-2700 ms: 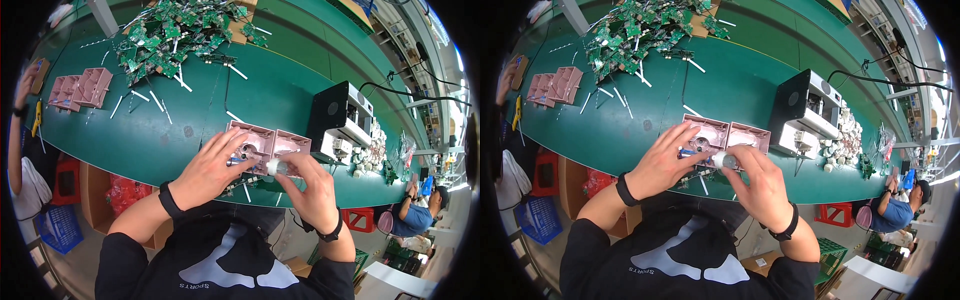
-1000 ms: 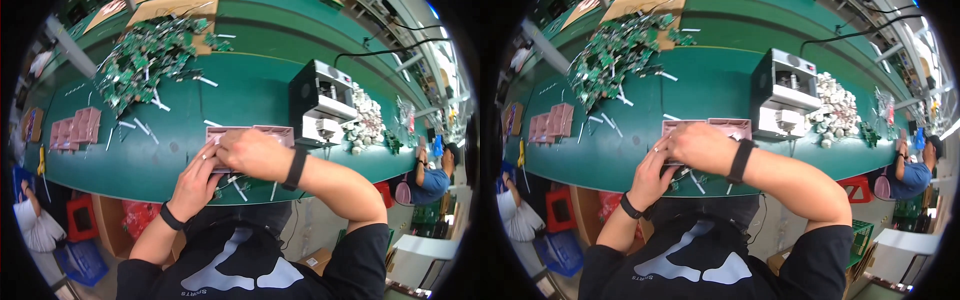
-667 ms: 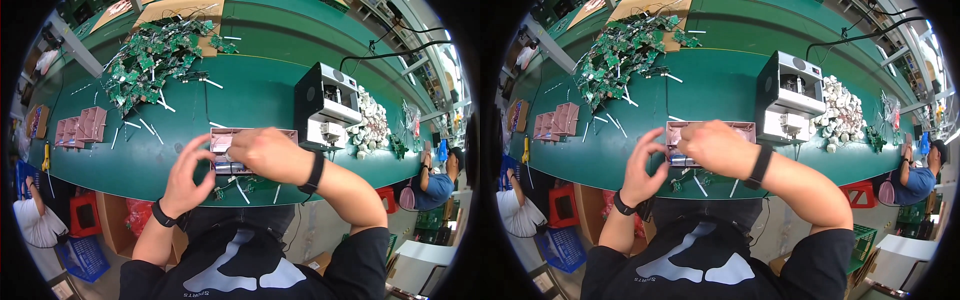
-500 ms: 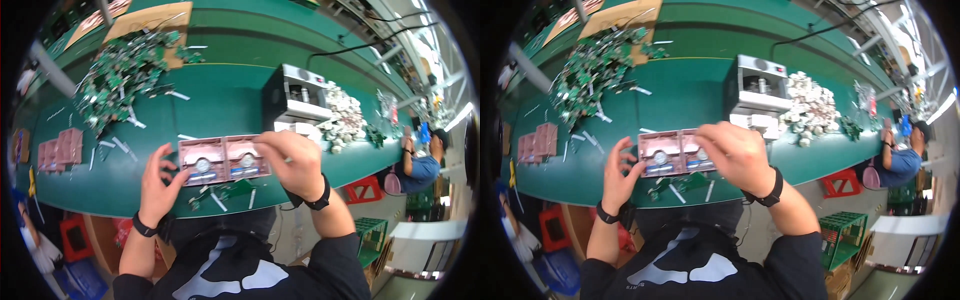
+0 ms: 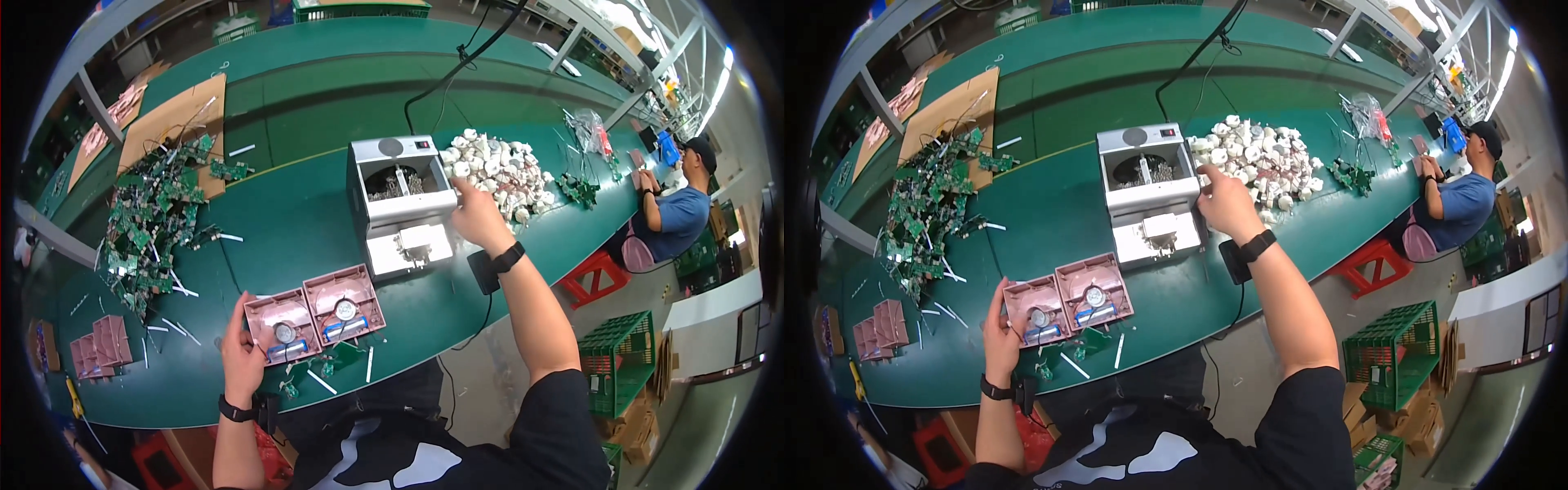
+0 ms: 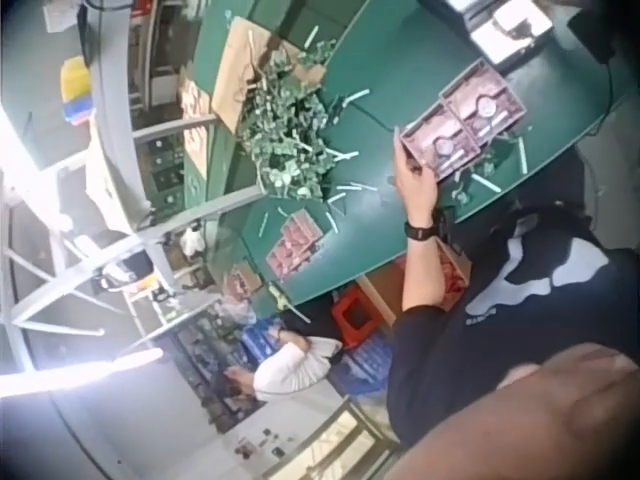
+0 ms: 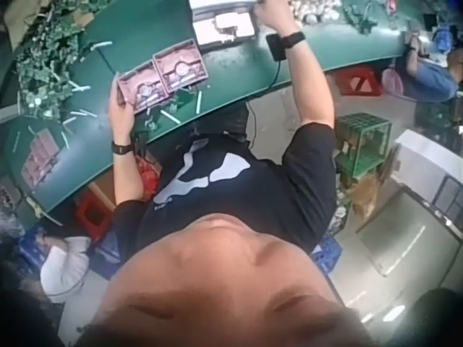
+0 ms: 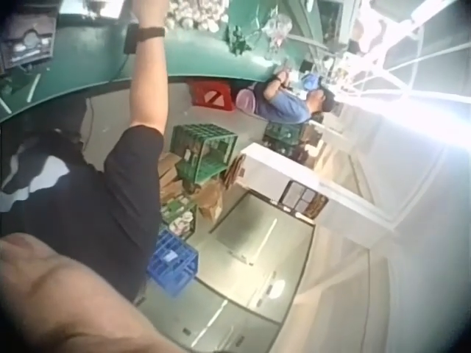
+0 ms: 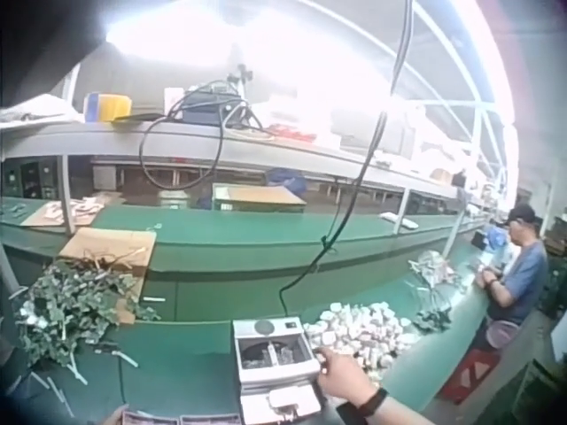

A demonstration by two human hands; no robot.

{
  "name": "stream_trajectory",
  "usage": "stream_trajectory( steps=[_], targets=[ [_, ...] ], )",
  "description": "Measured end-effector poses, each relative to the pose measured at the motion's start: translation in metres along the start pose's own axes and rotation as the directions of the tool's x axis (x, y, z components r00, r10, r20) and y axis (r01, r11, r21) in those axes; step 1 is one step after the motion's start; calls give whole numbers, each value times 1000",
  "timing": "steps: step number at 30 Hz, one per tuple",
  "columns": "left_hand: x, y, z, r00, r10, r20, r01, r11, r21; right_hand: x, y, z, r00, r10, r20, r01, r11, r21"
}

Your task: Assembling electronic components into a plastic housing and securing them with a handheld power tool.

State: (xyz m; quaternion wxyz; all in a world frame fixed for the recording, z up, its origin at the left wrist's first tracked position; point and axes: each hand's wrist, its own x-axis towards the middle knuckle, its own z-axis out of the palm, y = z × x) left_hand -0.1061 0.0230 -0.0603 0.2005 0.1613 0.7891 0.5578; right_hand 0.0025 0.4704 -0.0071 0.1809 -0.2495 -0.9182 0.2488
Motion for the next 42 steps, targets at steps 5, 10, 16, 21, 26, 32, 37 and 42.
stream_trajectory(
  steps=[5,10,16,21,26,32,37,42],
  targets=[
    [2,-3,9,996,59,-72,-67,992,-111,20,21,18,998,-9,65,16,994,-108],
    [3,-10,6,996,34,-79,-41,996,-77,14,20,3,990,116,76,-133,955,266],
    [-3,-3,2,999,-37,-32,38,999,37,-20,9,-26,979,202,-16,-118,632,766],
    [0,-21,10,989,17,-146,-22,999,-29,-57,2,-16,978,95,-183,144,321,936],
    [-1,-15,11,986,39,-160,-36,999,20,-67,-37,-25,959,74,-274,223,398,890],
    [-7,-8,14,985,-2,-170,16,997,81,-74,-98,-57,945,-22,-328,317,327,891],
    [-9,-6,18,982,-53,-181,53,999,-6,-49,-130,-54,935,13,-353,323,377,868],
    [-12,4,15,986,-49,-159,64,994,87,-38,-132,-33,940,34,-340,282,483,829]
  ],
)
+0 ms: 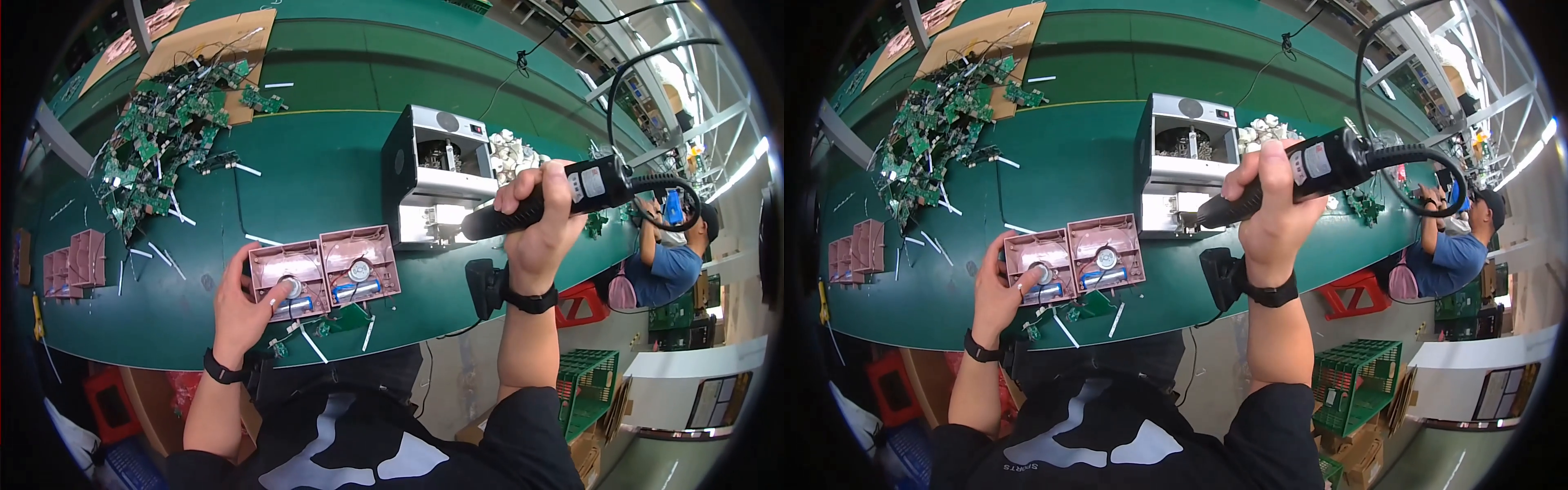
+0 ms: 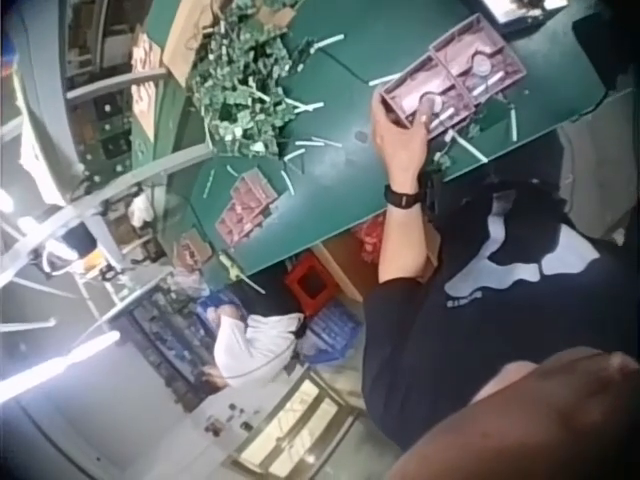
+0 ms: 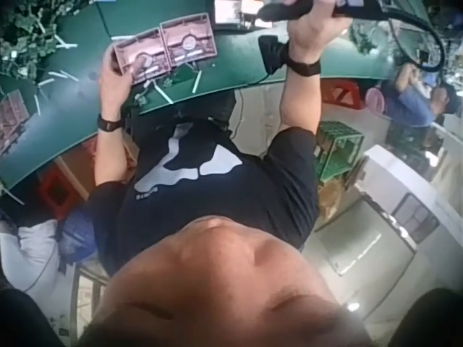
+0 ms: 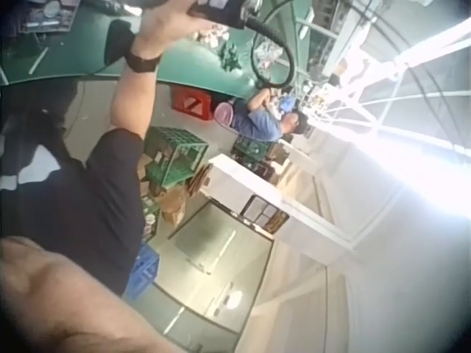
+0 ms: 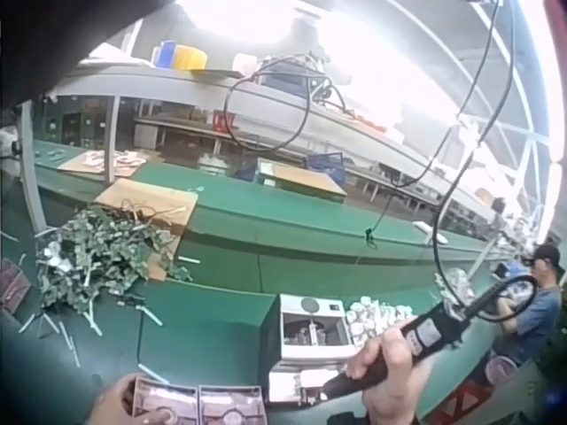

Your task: Assembling electronic components into a plastic housing and securing them with a handheld power tool.

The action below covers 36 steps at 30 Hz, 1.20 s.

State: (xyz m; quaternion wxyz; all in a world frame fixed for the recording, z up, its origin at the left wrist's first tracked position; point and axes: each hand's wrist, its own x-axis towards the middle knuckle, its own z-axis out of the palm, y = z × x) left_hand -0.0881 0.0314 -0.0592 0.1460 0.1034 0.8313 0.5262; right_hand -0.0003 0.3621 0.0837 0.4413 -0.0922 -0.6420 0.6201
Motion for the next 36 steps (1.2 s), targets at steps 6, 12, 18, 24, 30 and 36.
stream_trajectory(
  steps=[6,12,18,24,30,36],
  targets=[
    [4,10,-1,1000,14,22,-15,1000,28,-36,-22,5,989,108,105,-125,976,177],
    [3,2,2,1000,10,-4,-10,1000,0,-64,-21,32,951,-21,309,-81,946,313],
    [2,4,2,1000,29,-10,-29,1000,0,-74,-9,49,933,72,354,-129,981,142],
    [1,3,1,999,34,-16,-35,999,-8,-74,-2,51,929,54,365,-92,992,88],
    [2,4,3,999,40,-15,-40,999,1,-74,3,51,936,23,351,-75,988,133],
    [2,10,-6,1000,26,15,-26,999,34,-70,-5,52,940,-10,342,-45,987,153]
  ],
)
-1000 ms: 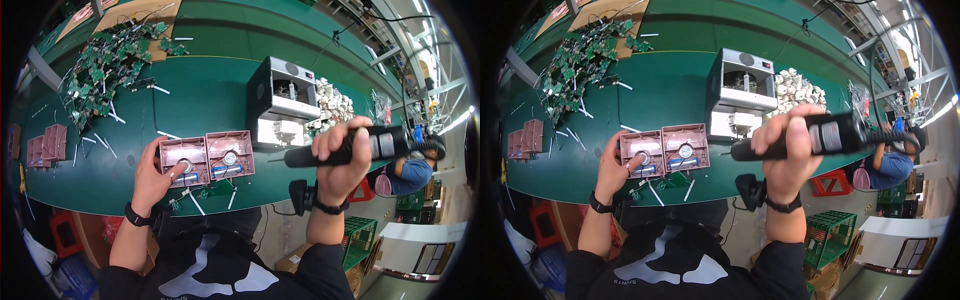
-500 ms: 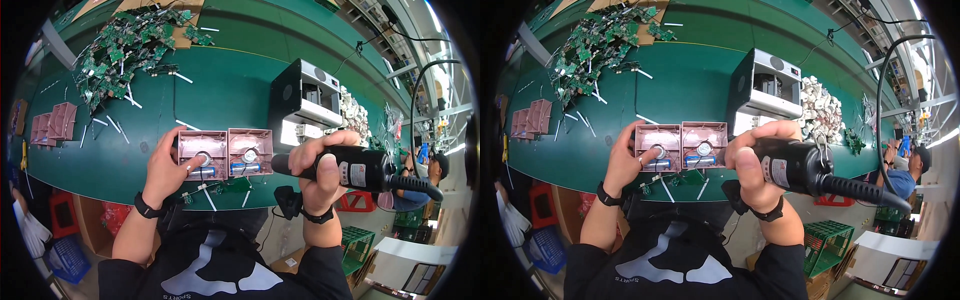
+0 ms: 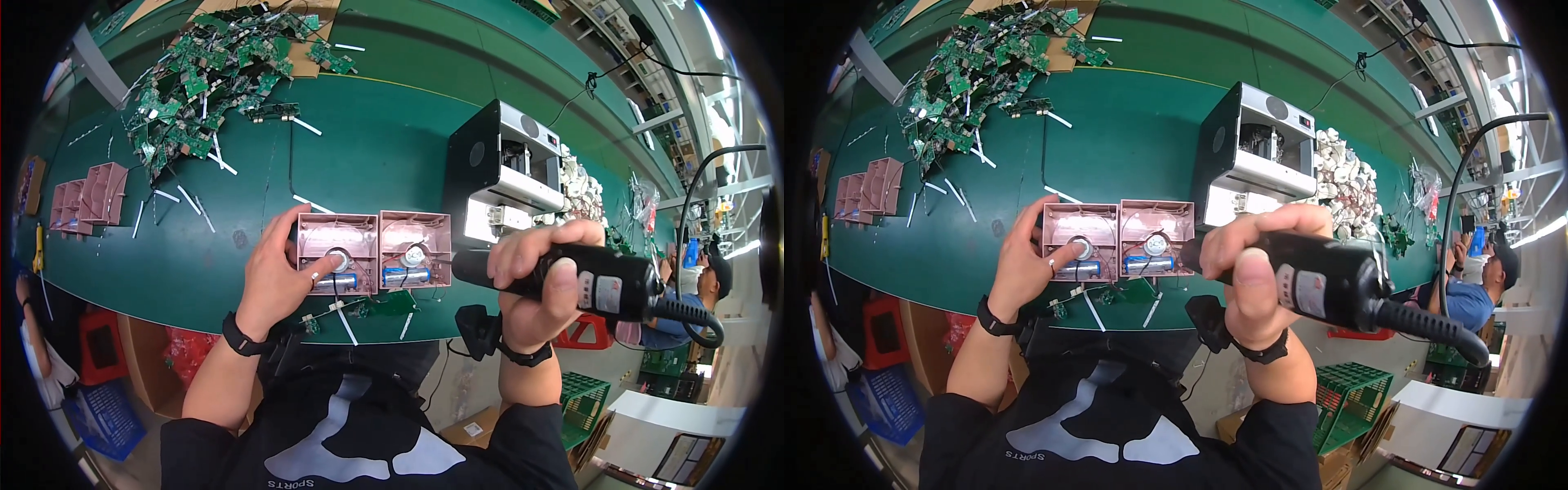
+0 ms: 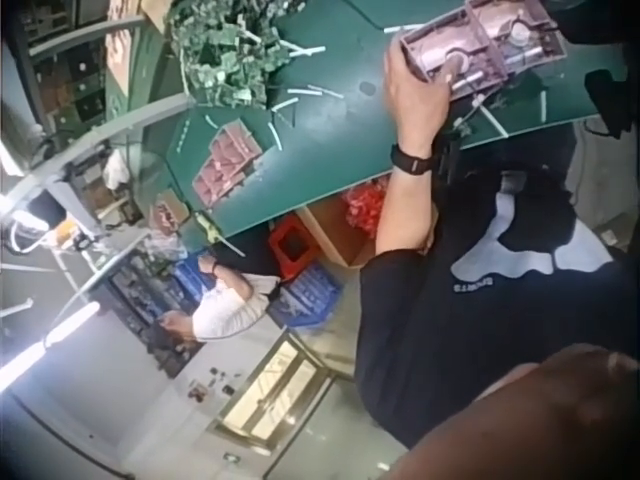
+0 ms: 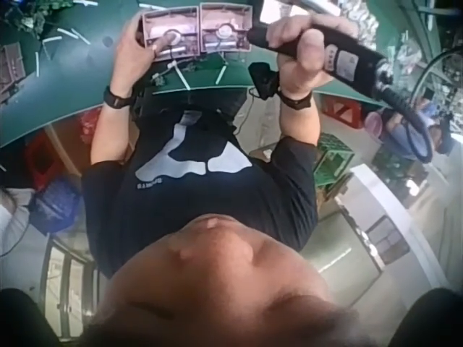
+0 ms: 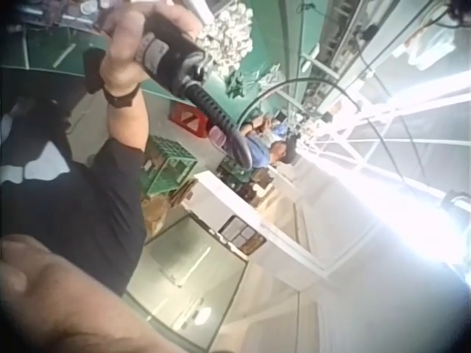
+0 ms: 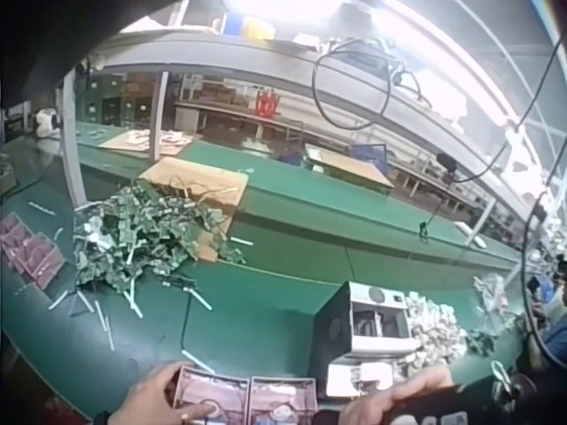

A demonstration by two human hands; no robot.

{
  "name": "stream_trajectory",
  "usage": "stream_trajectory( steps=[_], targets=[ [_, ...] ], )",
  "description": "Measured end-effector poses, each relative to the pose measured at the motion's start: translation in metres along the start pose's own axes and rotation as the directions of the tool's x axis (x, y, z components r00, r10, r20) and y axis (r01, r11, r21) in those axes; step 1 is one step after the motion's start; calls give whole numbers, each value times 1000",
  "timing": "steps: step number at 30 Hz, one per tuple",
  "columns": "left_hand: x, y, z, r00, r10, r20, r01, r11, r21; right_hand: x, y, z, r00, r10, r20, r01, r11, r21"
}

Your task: Assembling electronic components into a plastic housing and securing them with a handheld power tool.

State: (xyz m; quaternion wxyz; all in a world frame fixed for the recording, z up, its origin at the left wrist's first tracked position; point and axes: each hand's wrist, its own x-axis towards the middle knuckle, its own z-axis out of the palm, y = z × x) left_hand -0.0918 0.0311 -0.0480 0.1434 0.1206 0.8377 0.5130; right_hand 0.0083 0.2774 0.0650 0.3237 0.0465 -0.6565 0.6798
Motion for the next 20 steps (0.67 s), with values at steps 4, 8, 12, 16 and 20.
stream_trajectory(
  steps=[4,8,12,16,20],
  targets=[
    [-2,10,-27,986,170,-1,-169,983,67,-2,-14,1,998,-53,-41,56,996,65],
    [-13,43,-48,890,456,19,-455,882,121,-11,-40,-1,997,-7,-82,25,976,217],
    [-39,77,-7,870,454,193,-467,884,20,-10,-55,8,993,-105,-60,118,945,304],
    [-41,76,9,820,517,245,-551,829,95,-12,-60,8,993,-114,-27,116,921,371],
    [-40,70,9,812,494,310,-533,845,50,-12,-64,6,992,-119,27,101,923,372]
  ],
)
